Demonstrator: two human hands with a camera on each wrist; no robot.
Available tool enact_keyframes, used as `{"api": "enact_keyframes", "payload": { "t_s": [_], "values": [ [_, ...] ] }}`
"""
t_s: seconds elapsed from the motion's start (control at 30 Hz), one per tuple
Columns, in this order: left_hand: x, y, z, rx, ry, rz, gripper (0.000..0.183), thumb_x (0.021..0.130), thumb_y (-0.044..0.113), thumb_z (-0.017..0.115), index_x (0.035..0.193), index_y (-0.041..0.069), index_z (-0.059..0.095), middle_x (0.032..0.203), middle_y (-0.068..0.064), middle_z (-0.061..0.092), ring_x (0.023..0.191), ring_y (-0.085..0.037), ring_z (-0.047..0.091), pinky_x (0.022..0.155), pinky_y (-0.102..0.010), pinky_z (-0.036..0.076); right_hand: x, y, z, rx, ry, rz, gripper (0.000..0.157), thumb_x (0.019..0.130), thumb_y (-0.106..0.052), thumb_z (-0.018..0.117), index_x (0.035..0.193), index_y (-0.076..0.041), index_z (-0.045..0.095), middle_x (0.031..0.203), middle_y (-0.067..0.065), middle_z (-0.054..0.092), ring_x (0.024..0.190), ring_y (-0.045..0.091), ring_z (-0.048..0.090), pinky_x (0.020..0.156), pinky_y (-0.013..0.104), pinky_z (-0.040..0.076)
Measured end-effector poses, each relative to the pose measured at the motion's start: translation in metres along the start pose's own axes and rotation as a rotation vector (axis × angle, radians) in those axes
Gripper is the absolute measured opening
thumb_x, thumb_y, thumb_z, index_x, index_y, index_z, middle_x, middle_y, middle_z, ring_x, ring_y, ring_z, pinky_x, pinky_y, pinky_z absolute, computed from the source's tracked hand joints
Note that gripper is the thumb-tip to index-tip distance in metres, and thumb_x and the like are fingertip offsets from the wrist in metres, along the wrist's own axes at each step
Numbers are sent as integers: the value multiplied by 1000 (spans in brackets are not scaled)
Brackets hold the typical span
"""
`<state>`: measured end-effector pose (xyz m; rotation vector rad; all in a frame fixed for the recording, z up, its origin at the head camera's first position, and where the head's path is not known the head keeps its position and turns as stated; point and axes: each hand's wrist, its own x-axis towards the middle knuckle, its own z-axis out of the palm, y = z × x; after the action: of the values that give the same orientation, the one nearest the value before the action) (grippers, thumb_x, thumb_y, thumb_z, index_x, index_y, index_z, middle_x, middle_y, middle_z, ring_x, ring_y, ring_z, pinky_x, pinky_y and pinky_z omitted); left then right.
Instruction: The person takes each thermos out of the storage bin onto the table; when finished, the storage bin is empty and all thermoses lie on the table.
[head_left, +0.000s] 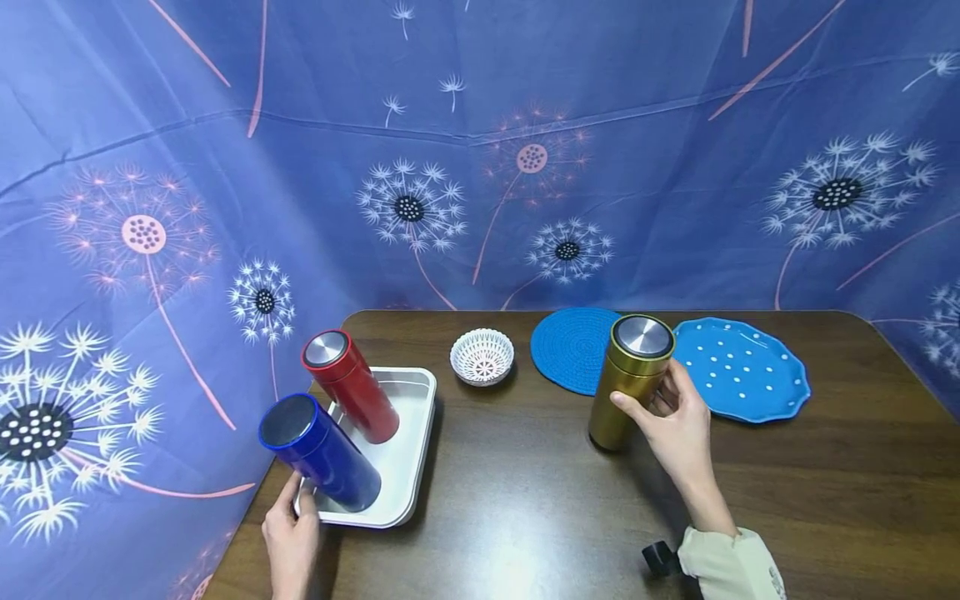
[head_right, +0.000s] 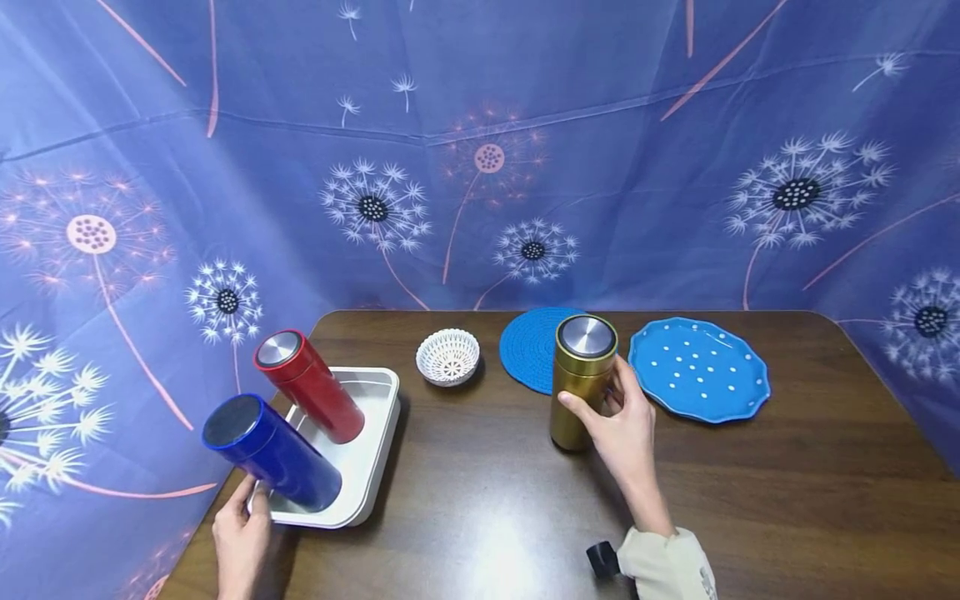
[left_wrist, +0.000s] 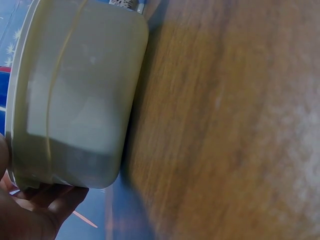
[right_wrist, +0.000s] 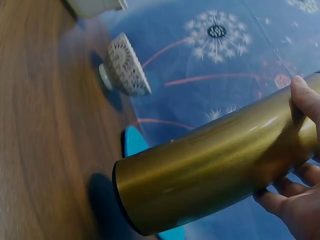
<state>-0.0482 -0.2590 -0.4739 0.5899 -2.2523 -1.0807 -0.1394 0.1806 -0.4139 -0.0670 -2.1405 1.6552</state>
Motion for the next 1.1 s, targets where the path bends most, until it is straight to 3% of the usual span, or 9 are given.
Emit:
{"api": "enact_keyframes", "payload": {
  "t_s": [0.17, 0.3, 0.6, 0.9, 1.1],
  "values": [
    [0, 0, 0, 4, -2, -4, 35, 93, 2, 47, 123, -7, 62, 124, -28, 59, 119, -48, 52, 92, -54, 36, 0, 8, -8, -35, 44, 17, 66, 74, -4, 83, 133, -8, 54, 115, -2, 66, 102, -5, 59, 83, 9, 46],
    [0, -1, -1, 6, -8, -10, 35, 94, 3, 47, 124, -8, 62, 124, -29, 58, 119, -50, 50, 93, -56, 35, 1, 11, -10, -47, 45, 38, 69, 74, -5, 83, 136, -10, 53, 121, 9, 65, 104, -5, 58, 84, 9, 46],
    [-1, -2, -1, 11, -2, -20, 35, 94, 3, 47, 124, -8, 61, 125, -29, 58, 119, -49, 51, 93, -54, 36, -2, 15, -8, -37, 20, 29, 73, 74, -4, 84, 138, -7, 50, 126, 18, 62, 106, -6, 56, 86, 9, 44],
    [0, -1, 0, 2, -5, -13, 34, 94, 3, 48, 123, -7, 62, 124, -29, 59, 119, -50, 51, 93, -55, 36, -5, 16, -9, -23, 37, 44, 73, 73, -3, 84, 138, -8, 52, 123, 7, 63, 107, -6, 56, 87, 9, 44],
    [0, 1, -1, 4, -14, -24, 35, 94, 3, 47, 124, -8, 61, 126, -30, 57, 120, -51, 49, 93, -57, 35, -7, 20, -9, -20, 45, 58, 73, 73, -3, 84, 137, -8, 51, 126, 10, 62, 109, -3, 57, 89, 11, 45]
  ]
}}
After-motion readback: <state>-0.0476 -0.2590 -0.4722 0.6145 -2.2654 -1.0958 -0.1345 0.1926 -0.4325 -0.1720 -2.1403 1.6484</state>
